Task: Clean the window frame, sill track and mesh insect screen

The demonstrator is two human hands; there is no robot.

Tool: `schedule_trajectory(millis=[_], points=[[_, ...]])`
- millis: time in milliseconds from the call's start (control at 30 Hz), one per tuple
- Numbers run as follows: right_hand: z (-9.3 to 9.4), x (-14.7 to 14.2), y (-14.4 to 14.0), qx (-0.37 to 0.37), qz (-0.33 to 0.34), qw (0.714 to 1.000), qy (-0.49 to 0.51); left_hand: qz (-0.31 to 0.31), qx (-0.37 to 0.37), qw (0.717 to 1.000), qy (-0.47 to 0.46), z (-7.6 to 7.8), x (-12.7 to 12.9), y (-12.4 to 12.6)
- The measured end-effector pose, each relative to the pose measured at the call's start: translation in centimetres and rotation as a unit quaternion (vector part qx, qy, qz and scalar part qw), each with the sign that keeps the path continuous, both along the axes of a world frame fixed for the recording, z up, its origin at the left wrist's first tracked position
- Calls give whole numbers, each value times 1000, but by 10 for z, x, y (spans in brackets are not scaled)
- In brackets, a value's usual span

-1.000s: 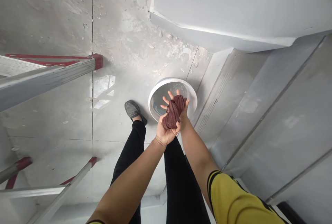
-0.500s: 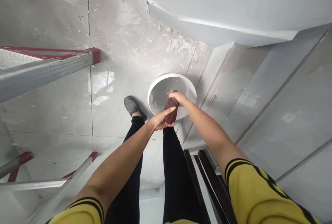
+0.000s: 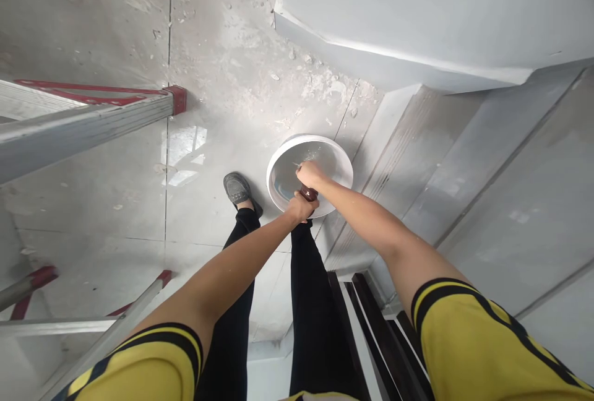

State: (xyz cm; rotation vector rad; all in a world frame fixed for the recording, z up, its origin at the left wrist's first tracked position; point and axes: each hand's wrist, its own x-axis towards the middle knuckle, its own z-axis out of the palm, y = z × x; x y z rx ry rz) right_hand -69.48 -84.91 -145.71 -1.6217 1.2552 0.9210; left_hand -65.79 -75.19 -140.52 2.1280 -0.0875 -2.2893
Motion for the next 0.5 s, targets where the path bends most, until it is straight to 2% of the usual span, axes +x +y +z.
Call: schedule_trajectory(millis=[233,333,400,500], points=[[-15,2,10,-34,-45,997,47,-53,-5,995,-78,-22,-15,4],[-22,1,10,-58,-82,994,44,-51,-22,994,-91,-23,-13,3],[-15,0,8,-77,-111,991,21,-38,-35,994,-91,-16,-9,6],[24,-6,5,-88,-171,980,-38,19,-58,997,-51,11,1,20]])
